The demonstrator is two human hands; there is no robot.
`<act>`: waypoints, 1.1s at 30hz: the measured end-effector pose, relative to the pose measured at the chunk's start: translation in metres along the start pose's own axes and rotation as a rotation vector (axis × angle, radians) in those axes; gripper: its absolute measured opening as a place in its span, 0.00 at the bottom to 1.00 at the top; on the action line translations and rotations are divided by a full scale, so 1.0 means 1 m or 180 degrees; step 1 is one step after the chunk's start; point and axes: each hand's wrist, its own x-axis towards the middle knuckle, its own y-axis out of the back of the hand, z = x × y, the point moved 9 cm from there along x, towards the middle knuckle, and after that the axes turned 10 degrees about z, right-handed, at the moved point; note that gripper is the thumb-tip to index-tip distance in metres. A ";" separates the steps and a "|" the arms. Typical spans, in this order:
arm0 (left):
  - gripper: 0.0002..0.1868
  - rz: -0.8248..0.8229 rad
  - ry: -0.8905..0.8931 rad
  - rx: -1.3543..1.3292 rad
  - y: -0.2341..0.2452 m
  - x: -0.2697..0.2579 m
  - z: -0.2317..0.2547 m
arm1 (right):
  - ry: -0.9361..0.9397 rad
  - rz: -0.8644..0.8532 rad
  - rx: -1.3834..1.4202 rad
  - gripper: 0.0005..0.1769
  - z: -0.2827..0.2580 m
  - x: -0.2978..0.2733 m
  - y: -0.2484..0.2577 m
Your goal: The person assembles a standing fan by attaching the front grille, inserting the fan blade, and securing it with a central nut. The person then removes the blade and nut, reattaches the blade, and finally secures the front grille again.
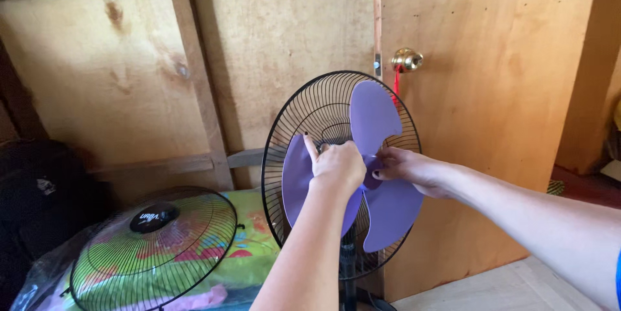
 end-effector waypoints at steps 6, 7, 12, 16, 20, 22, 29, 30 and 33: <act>0.13 0.0277 -0.0121 -0.0075 0.004 -0.007 -0.001 | -0.0006 0.0049 -0.0240 0.31 -0.005 -0.003 -0.005; 0.13 0.0586 -0.0242 -0.0145 0.014 -0.008 0.001 | -0.0111 0.0103 -0.0391 0.31 -0.004 -0.004 -0.005; 0.21 0.3521 -0.0106 0.0111 0.096 -0.033 -0.038 | -0.0344 0.0220 -0.0863 0.30 -0.002 -0.002 0.004; 0.42 0.2138 0.1335 -0.0076 0.097 0.015 -0.132 | 0.0022 0.0036 -0.0543 0.25 -0.007 0.004 0.004; 0.33 0.0655 0.1473 -0.1572 0.060 0.023 -0.153 | -0.0013 0.0102 -0.0590 0.20 0.001 0.011 0.012; 0.33 0.0572 0.1419 -0.1882 0.058 0.016 -0.151 | -0.0065 0.0223 -0.0651 0.18 0.005 0.012 0.012; 0.29 0.0095 0.2038 -0.1885 0.044 0.003 -0.165 | -0.0022 0.0455 -0.0850 0.24 -0.012 -0.007 -0.001; 0.28 -0.0017 0.2051 -0.1681 0.042 0.003 -0.167 | -0.0076 0.0508 -0.0847 0.26 -0.016 -0.011 -0.003; 0.22 0.0400 0.1366 -0.1708 0.047 0.016 -0.152 | -0.0227 0.0600 -0.0917 0.32 -0.024 -0.018 -0.019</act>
